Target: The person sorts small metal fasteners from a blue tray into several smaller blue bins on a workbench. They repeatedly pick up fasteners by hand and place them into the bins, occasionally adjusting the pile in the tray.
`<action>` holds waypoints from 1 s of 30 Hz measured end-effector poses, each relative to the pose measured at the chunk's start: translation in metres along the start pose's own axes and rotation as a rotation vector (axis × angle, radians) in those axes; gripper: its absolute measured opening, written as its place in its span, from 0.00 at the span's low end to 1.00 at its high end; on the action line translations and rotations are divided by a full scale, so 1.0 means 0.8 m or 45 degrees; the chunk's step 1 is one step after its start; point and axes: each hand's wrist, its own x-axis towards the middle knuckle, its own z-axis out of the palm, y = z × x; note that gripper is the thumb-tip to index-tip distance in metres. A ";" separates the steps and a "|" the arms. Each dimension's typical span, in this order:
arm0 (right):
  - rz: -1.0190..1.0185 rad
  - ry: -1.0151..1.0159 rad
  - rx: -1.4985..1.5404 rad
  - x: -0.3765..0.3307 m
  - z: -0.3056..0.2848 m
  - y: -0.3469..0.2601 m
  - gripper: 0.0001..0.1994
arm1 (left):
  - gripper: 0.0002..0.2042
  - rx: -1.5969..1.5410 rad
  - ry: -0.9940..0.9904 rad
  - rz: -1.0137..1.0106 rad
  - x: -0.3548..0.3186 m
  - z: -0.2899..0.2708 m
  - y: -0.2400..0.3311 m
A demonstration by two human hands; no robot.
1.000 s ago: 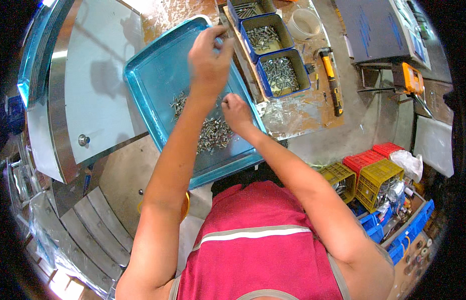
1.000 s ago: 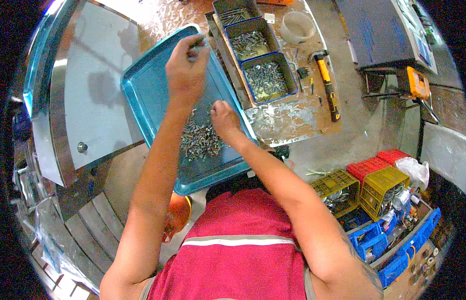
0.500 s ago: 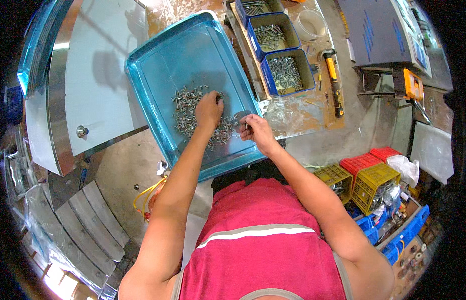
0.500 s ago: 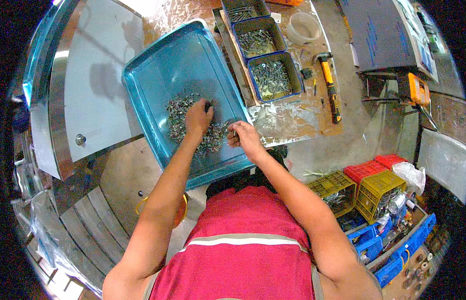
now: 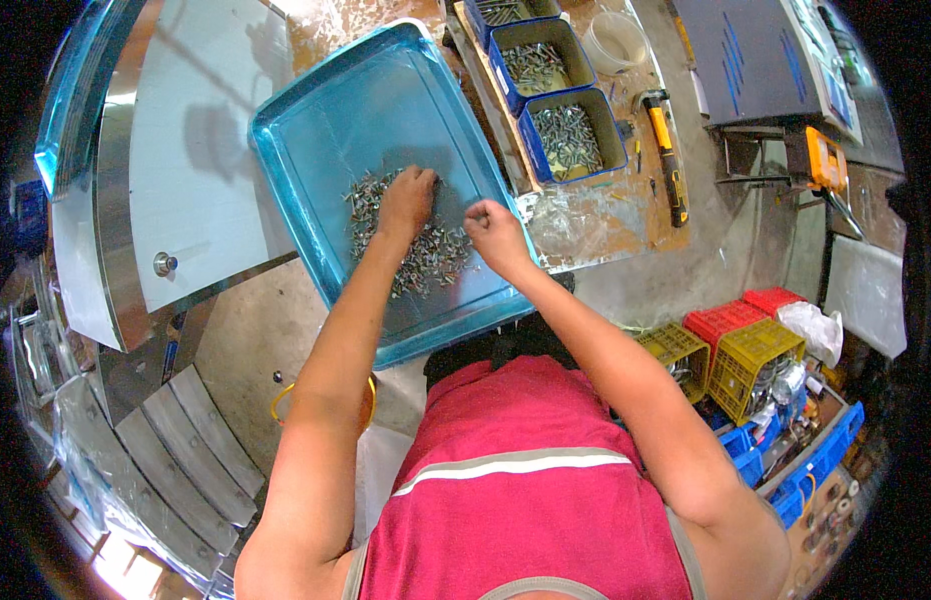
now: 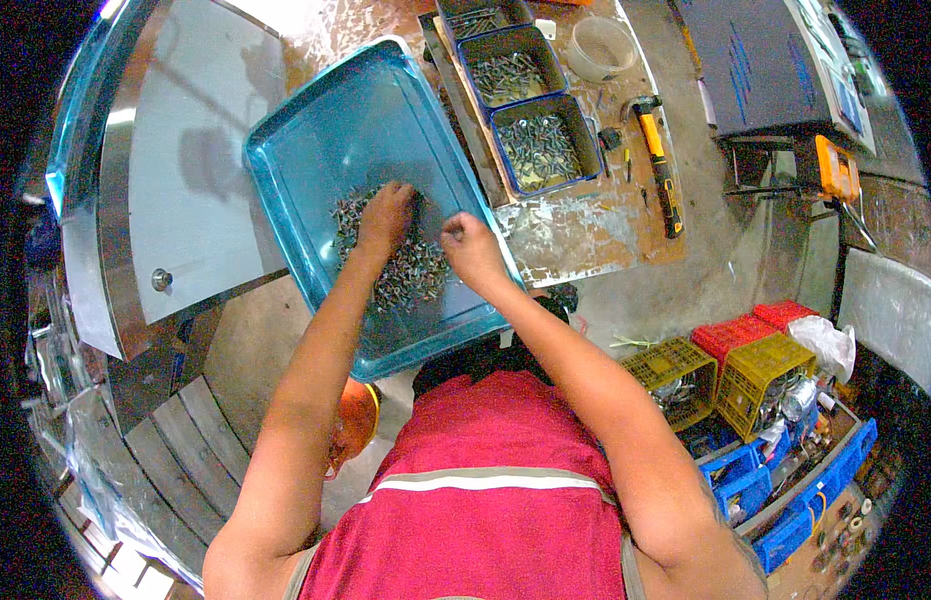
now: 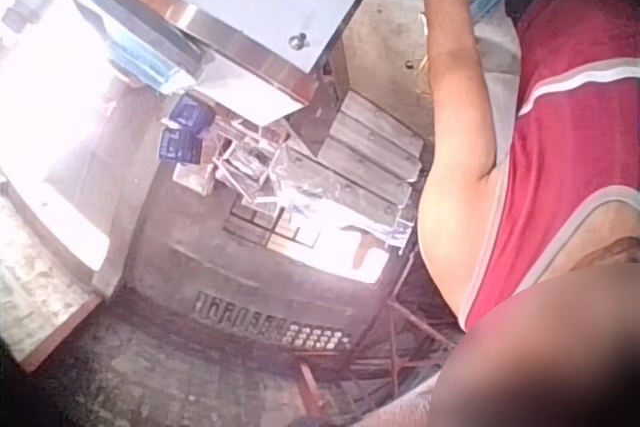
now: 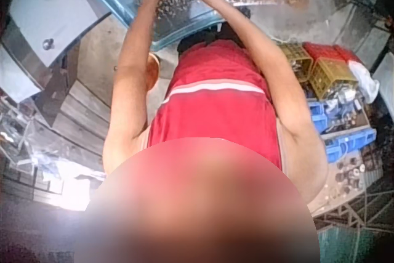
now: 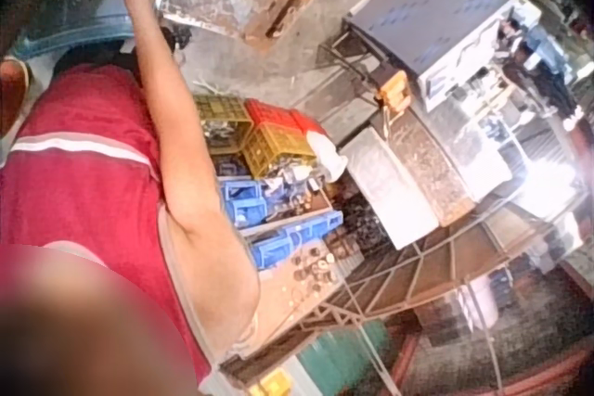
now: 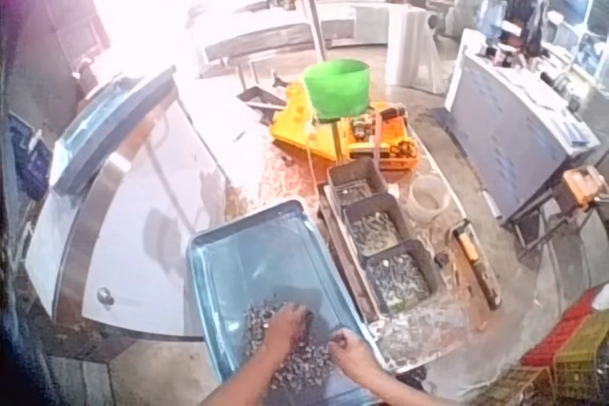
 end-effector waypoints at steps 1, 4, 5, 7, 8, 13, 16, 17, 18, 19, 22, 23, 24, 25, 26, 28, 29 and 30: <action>-0.001 0.027 -0.130 0.012 0.006 -0.007 0.12 | 0.07 0.057 -0.062 0.032 0.003 0.001 -0.003; -0.033 0.166 -0.413 0.048 0.026 -0.027 0.13 | 0.09 0.196 -0.189 0.079 0.007 0.003 -0.007; -0.116 0.210 -0.447 0.057 0.030 -0.031 0.08 | 0.07 0.213 -0.191 0.065 0.007 0.002 -0.006; -0.087 0.193 -0.619 0.074 0.041 -0.034 0.09 | 0.07 0.132 -0.105 -0.048 0.007 -0.009 -0.001; -0.063 0.186 -0.720 0.080 0.045 -0.032 0.10 | 0.07 0.030 -0.022 -0.146 0.003 -0.019 0.005; -0.263 0.086 -0.925 0.086 0.053 -0.020 0.03 | 0.09 -0.585 0.378 -0.352 0.041 -0.112 0.069; -0.131 0.042 -0.804 0.080 0.045 -0.026 0.06 | 0.09 -0.674 0.559 0.045 0.099 -0.155 0.137; -0.156 0.059 -0.805 0.078 0.042 -0.030 0.07 | 0.10 -0.655 0.493 0.056 0.124 -0.161 0.157; -0.159 0.076 -0.802 0.075 0.039 -0.033 0.07 | 0.10 -0.640 0.548 0.191 0.147 -0.167 0.169; -0.162 0.088 -0.798 0.072 0.038 -0.035 0.08 | 0.11 -0.586 0.450 0.179 0.165 -0.174 0.171; -0.159 0.103 -0.755 0.076 0.041 -0.035 0.14 | 0.12 -0.588 0.229 0.134 0.192 -0.178 0.145; -0.141 0.109 -0.728 0.080 0.044 -0.033 0.17 | 0.11 -0.572 0.246 0.086 0.184 -0.180 0.121; -0.188 0.113 -0.778 0.086 0.049 -0.030 0.16 | 0.11 -0.572 0.283 0.084 0.172 -0.183 0.092; -0.222 0.118 -0.824 0.091 0.054 -0.027 0.14 | 0.11 -0.461 0.222 -0.012 0.157 -0.185 0.063; -0.255 0.125 -0.874 0.094 0.059 -0.023 0.13 | 0.11 -0.376 0.222 -0.025 0.139 -0.180 0.039; -0.353 0.168 -0.943 0.097 0.066 -0.017 0.09 | 0.10 -0.214 -0.020 -0.154 0.098 -0.155 0.006; -0.367 0.168 -0.952 0.099 0.069 -0.016 0.09 | 0.10 -0.103 -0.091 -0.093 0.081 -0.137 -0.004; -0.380 0.169 -0.964 0.100 0.069 -0.018 0.08 | 0.11 0.021 -0.228 -0.084 0.069 -0.120 -0.014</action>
